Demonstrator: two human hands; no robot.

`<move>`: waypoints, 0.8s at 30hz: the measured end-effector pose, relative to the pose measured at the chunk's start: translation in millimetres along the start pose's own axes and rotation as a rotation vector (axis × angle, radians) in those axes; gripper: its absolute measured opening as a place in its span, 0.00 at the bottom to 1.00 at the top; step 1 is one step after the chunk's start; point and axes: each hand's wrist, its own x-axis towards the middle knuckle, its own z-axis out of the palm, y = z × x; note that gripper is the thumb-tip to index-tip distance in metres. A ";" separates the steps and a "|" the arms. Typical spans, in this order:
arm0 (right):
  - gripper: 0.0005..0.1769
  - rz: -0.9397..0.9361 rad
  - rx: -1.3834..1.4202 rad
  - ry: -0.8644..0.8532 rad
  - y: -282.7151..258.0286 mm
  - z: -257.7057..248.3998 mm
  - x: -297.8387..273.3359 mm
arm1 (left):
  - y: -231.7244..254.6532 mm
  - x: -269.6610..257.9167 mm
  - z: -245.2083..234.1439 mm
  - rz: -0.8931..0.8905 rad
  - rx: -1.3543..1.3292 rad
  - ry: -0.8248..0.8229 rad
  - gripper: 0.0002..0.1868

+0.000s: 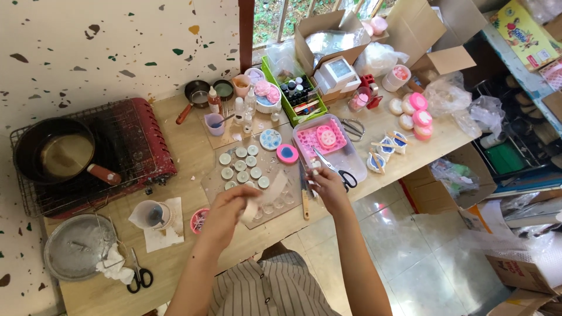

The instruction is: The recorder prepares candle wicks by applying adhesive tabs and placing them inside metal tealight containers.

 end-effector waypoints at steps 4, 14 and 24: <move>0.06 0.143 -0.393 0.170 80.7 -37.4 50.3 | -1.4 -9.9 -22.5 0.153 -0.260 0.041 0.16; 0.13 -0.135 -1.187 0.108 140.5 -13.5 91.6 | -38.9 -6.4 -42.6 -0.096 0.169 0.264 0.17; 0.06 -0.355 -0.628 -0.181 -71.6 143.0 -71.6 | 15.8 2.8 27.7 0.183 0.500 0.290 0.16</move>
